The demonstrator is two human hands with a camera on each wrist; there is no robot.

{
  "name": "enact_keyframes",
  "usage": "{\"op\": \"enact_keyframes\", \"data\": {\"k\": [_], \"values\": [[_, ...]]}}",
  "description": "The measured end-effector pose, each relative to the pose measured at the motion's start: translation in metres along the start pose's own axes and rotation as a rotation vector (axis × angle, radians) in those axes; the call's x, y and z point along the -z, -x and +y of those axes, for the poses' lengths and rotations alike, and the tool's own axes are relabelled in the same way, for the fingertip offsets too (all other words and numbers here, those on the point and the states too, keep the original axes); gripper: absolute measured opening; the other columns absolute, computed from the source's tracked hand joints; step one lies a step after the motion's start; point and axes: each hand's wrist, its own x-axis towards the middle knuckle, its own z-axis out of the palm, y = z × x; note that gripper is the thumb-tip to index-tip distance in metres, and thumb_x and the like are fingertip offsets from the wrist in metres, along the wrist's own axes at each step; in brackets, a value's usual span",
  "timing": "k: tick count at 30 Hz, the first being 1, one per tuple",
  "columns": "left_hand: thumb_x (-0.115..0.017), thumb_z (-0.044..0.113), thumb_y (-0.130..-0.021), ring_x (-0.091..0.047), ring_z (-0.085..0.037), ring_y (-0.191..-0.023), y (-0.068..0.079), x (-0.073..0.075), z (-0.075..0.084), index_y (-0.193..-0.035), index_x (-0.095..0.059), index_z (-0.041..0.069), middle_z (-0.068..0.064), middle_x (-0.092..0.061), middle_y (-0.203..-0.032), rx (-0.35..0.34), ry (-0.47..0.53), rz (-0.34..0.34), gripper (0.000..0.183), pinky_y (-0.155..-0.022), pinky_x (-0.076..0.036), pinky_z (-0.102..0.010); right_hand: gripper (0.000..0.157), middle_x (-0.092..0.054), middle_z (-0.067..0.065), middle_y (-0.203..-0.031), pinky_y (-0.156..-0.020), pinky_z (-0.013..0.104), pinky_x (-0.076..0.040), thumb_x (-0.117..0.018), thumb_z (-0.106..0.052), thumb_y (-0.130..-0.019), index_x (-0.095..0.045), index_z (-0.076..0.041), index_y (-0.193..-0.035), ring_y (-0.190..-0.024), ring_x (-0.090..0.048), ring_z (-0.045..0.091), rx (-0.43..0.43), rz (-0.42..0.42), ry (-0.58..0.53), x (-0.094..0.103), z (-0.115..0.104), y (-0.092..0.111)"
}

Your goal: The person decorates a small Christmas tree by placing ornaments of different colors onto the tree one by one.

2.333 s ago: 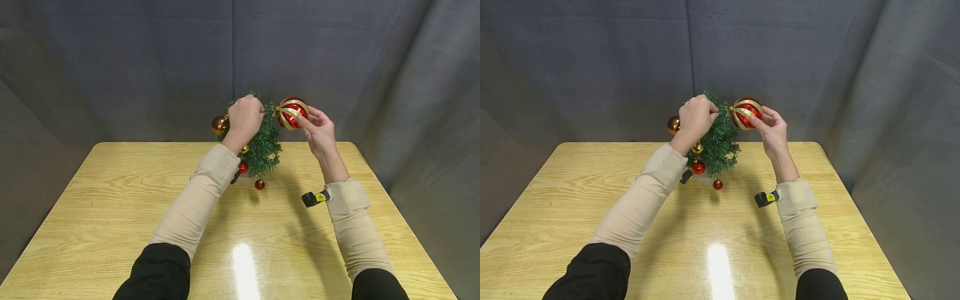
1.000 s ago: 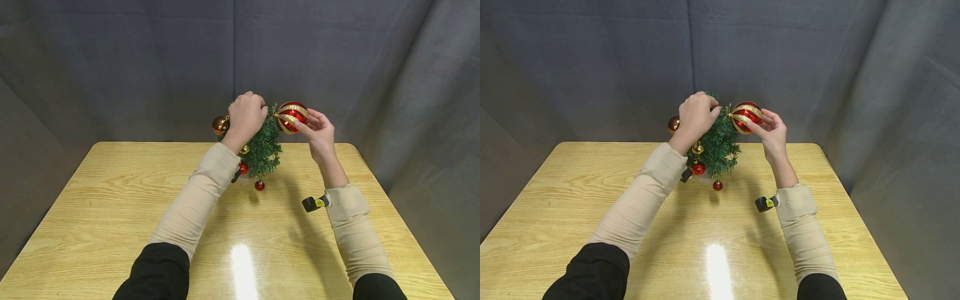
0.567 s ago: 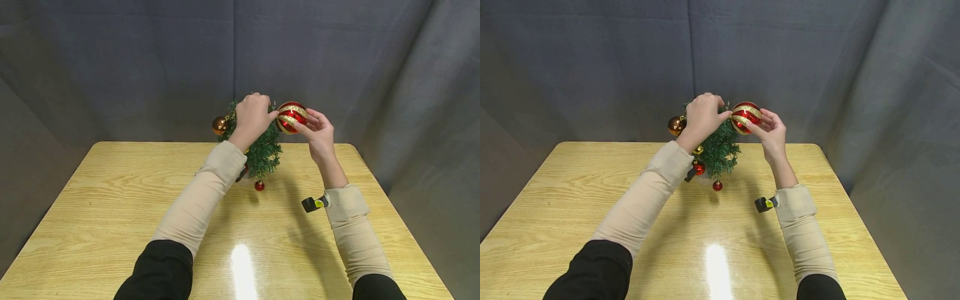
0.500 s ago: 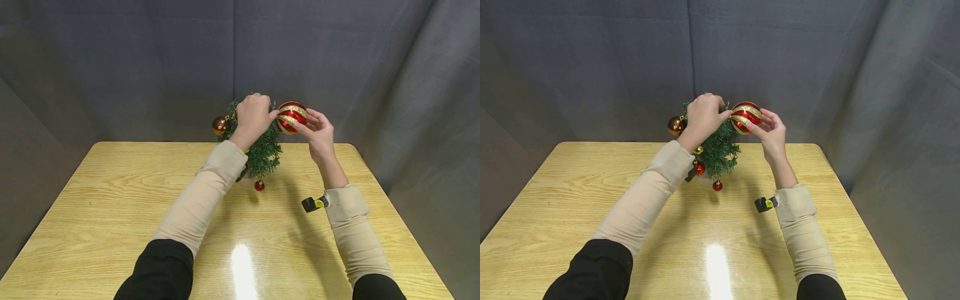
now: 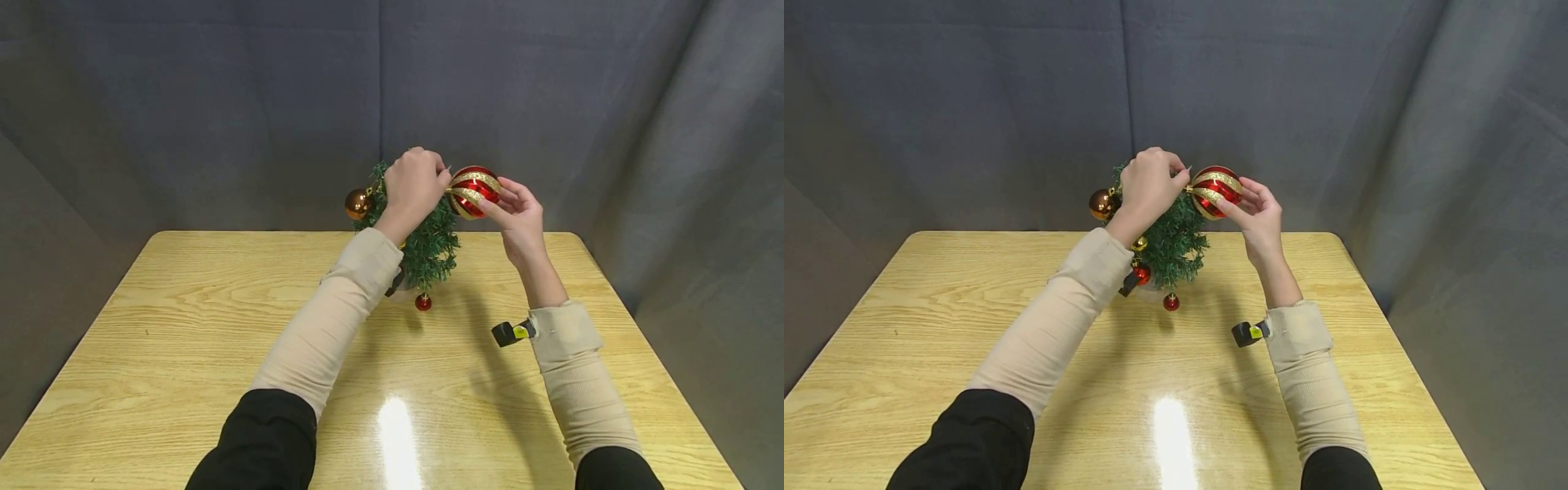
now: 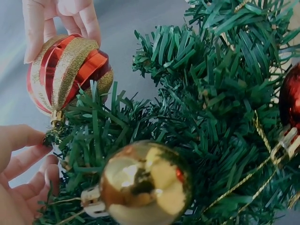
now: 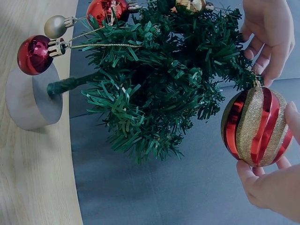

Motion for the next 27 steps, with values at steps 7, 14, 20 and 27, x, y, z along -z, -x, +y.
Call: {"op": "enact_keyframes", "data": {"k": [7,14,20,27], "values": [[-0.053,0.023,-0.088,-0.049,-0.013,-0.058,0.0017,0.0009,-0.0033,-0.075,-0.067,0.016,0.001,-0.057,-0.076,0.048,0.122,-0.015,0.020,-0.046,-0.038,-0.025,0.032,-0.049,0.010,-0.102,-0.075,0.020,-0.047,-0.059,0.013,-0.078,-0.054,-0.004,-0.105,-0.089,-0.051,0.016,-0.013,-0.024,-0.029,0.0022,0.0022,0.0002],[-0.058,0.026,-0.085,-0.053,-0.010,-0.062,-0.0024,0.0054,-0.0066,-0.081,-0.069,0.018,0.006,-0.062,-0.076,0.166,0.279,-0.082,0.015,-0.053,-0.042,-0.027,0.043,-0.053,0.009,-0.101,-0.077,0.021,-0.047,-0.060,0.015,-0.077,-0.052,-0.002,-0.115,-0.088,-0.053,0.016,-0.022,-0.072,-0.027,0.0044,0.0044,0.0012],[-0.060,0.023,-0.084,-0.054,-0.010,-0.065,-0.0032,0.0077,-0.0084,-0.080,-0.070,0.018,0.007,-0.063,-0.077,0.201,0.375,-0.095,0.012,-0.056,-0.042,-0.027,0.041,-0.051,0.008,-0.105,-0.078,0.020,-0.046,-0.058,0.011,-0.080,-0.050,-0.005,-0.117,-0.092,-0.050,0.017,-0.082,-0.144,0.030,0.0064,0.0034,0.0030],[-0.056,0.018,-0.085,-0.053,-0.010,-0.063,-0.0028,0.0081,-0.0091,-0.081,-0.070,0.017,0.006,-0.063,-0.078,0.187,0.337,-0.115,0.015,-0.051,-0.041,-0.026,0.049,-0.045,0.009,-0.110,-0.077,0.018,-0.046,-0.058,0.007,-0.082,-0.041,-0.003,-0.127,-0.095,-0.048,0.016,-0.176,-0.165,0.089,0.0090,0.0055,0.0042]]}}
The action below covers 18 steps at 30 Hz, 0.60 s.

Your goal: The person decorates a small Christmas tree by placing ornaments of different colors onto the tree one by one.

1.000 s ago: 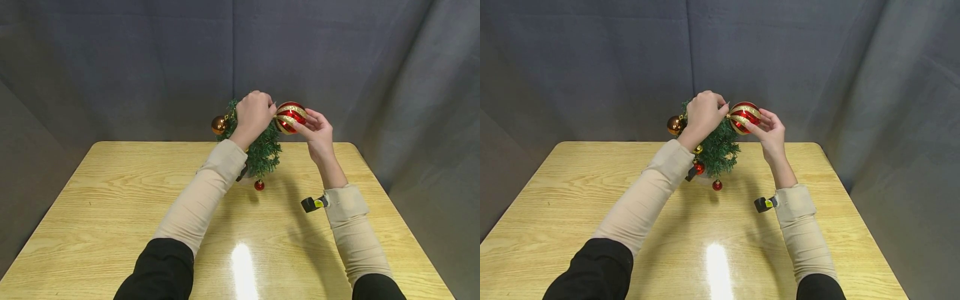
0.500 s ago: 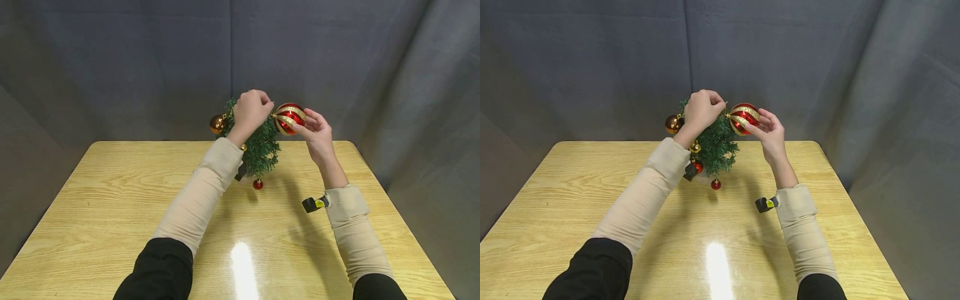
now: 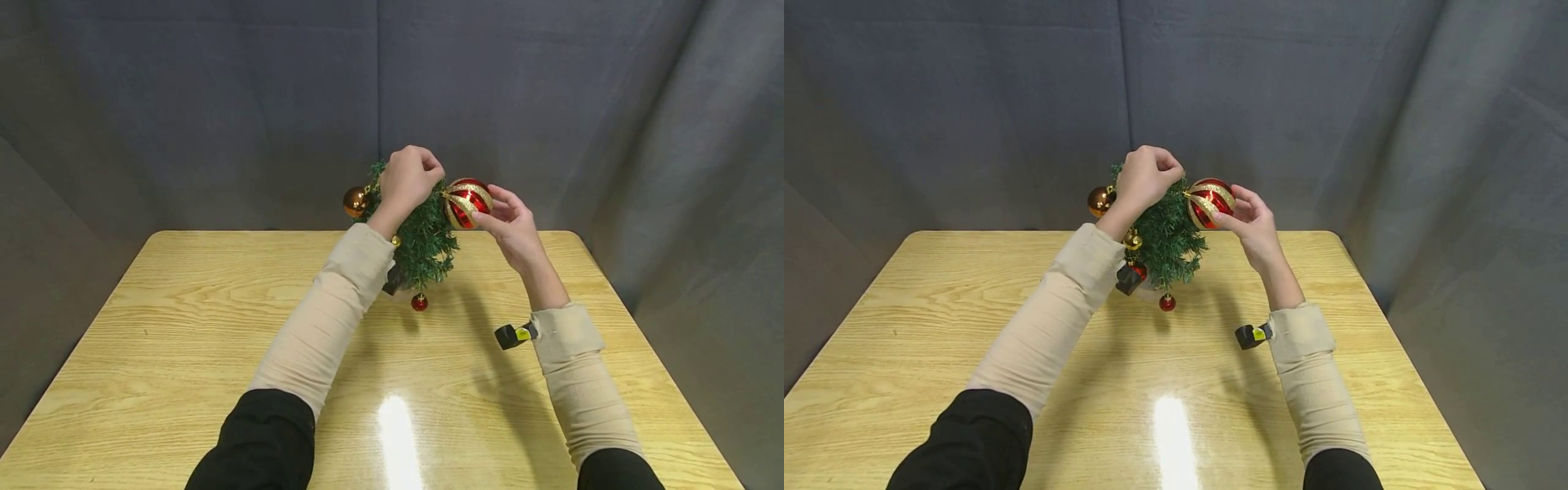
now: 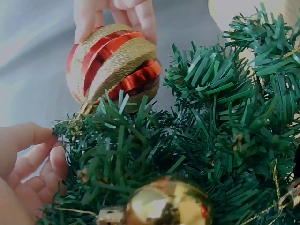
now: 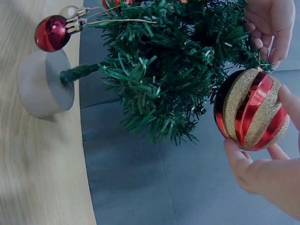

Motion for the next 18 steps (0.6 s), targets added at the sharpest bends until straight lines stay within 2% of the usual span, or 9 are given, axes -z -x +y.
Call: {"op": "enact_keyframes", "data": {"k": [5,10,14,18], "values": [[-0.056,0.022,-0.086,-0.053,-0.010,-0.064,-0.0011,-0.0001,0.0000,-0.084,-0.071,0.018,0.006,-0.063,-0.079,0.005,-0.008,-0.023,0.015,-0.050,-0.040,-0.025,0.053,-0.045,0.009,-0.110,-0.076,0.019,-0.046,-0.060,0.006,-0.081,-0.041,-0.003,-0.129,-0.094,-0.049,0.016,-0.007,0.004,0.024,0.0015,0.0026,0.0003],[-0.060,0.030,-0.086,-0.056,-0.009,-0.074,-0.0018,0.0013,0.0007,-0.097,-0.068,0.020,0.006,-0.064,-0.089,0.000,-0.035,-0.082,0.017,-0.058,-0.042,-0.026,0.055,-0.044,0.010,-0.112,-0.076,0.020,-0.046,-0.060,0.006,-0.081,-0.039,-0.004,-0.130,-0.094,-0.049,0.016,-0.009,-0.019,0.065,0.0030,0.0056,0.0002],[-0.064,0.027,-0.083,-0.056,-0.009,-0.076,-0.0020,0.0028,0.0005,-0.105,-0.066,0.023,0.006,-0.064,-0.090,-0.008,-0.046,-0.120,0.023,-0.059,-0.043,-0.027,0.057,-0.042,0.011,-0.112,-0.076,0.021,-0.046,-0.060,0.006,-0.081,-0.037,-0.005,-0.131,-0.093,-0.050,0.016,-0.024,-0.039,0.099,0.0038,0.0077,0.0008],[-0.066,0.024,-0.082,-0.056,-0.009,-0.078,-0.0020,0.0038,-0.0003,-0.105,-0.067,0.023,0.006,-0.063,-0.090,-0.001,-0.040,-0.133,0.023,-0.060,-0.043,-0.027,0.061,-0.041,0.012,-0.113,-0.077,0.021,-0.045,-0.059,0.007,-0.081,-0.031,-0.004,-0.135,-0.093,-0.049,0.016,-0.034,-0.054,0.114,0.0046,0.0098,0.0011]]}}
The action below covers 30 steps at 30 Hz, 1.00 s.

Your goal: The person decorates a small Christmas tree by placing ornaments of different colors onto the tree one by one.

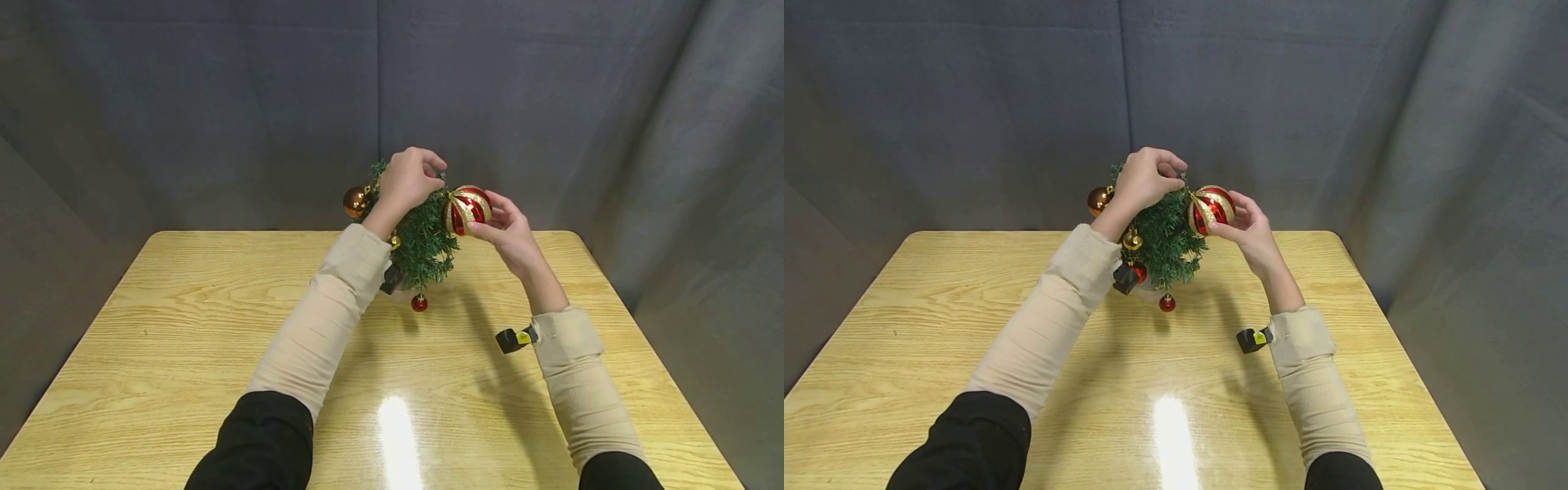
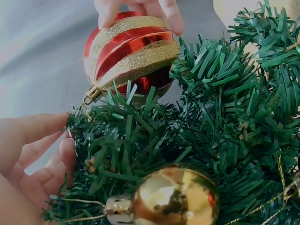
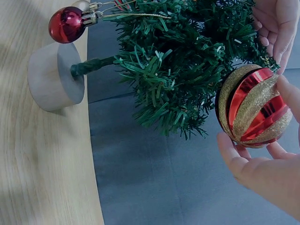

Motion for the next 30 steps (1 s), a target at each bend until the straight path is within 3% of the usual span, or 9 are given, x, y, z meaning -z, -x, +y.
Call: {"op": "enact_keyframes", "data": {"k": [12,21,30], "values": [[-0.067,0.023,-0.081,-0.057,-0.009,-0.078,0.0011,0.0002,0.0001,-0.101,-0.069,0.019,0.005,-0.064,-0.090,0.006,0.012,0.002,0.020,-0.061,-0.044,-0.027,0.065,-0.039,0.012,-0.113,-0.076,0.021,-0.046,-0.057,0.008,-0.081,-0.025,-0.003,-0.137,-0.092,-0.048,0.016,0.005,-0.030,-0.011,0.0008,0.0028,0.0002],[-0.067,0.024,-0.081,-0.056,-0.008,-0.078,0.0009,0.0005,0.0000,-0.101,-0.068,0.019,0.006,-0.063,-0.090,0.005,0.018,0.002,0.021,-0.061,-0.044,-0.027,0.071,-0.037,0.013,-0.115,-0.074,0.019,-0.046,-0.052,0.009,-0.084,-0.011,-0.002,-0.141,-0.090,-0.048,0.015,-0.005,-0.037,-0.027,0.0004,0.0052,-0.0015],[-0.064,0.024,-0.083,-0.057,-0.009,-0.084,0.0039,0.0018,0.0000,-0.108,-0.065,0.017,0.004,-0.064,-0.096,-0.033,-0.008,0.014,0.026,-0.063,-0.045,-0.026,0.062,-0.039,0.011,-0.114,-0.077,0.022,-0.046,-0.052,0.000,-0.087,-0.017,0.000,-0.139,-0.092,-0.048,0.014,0.025,-0.005,-0.012,0.0018,0.0064,-0.0016]]}}
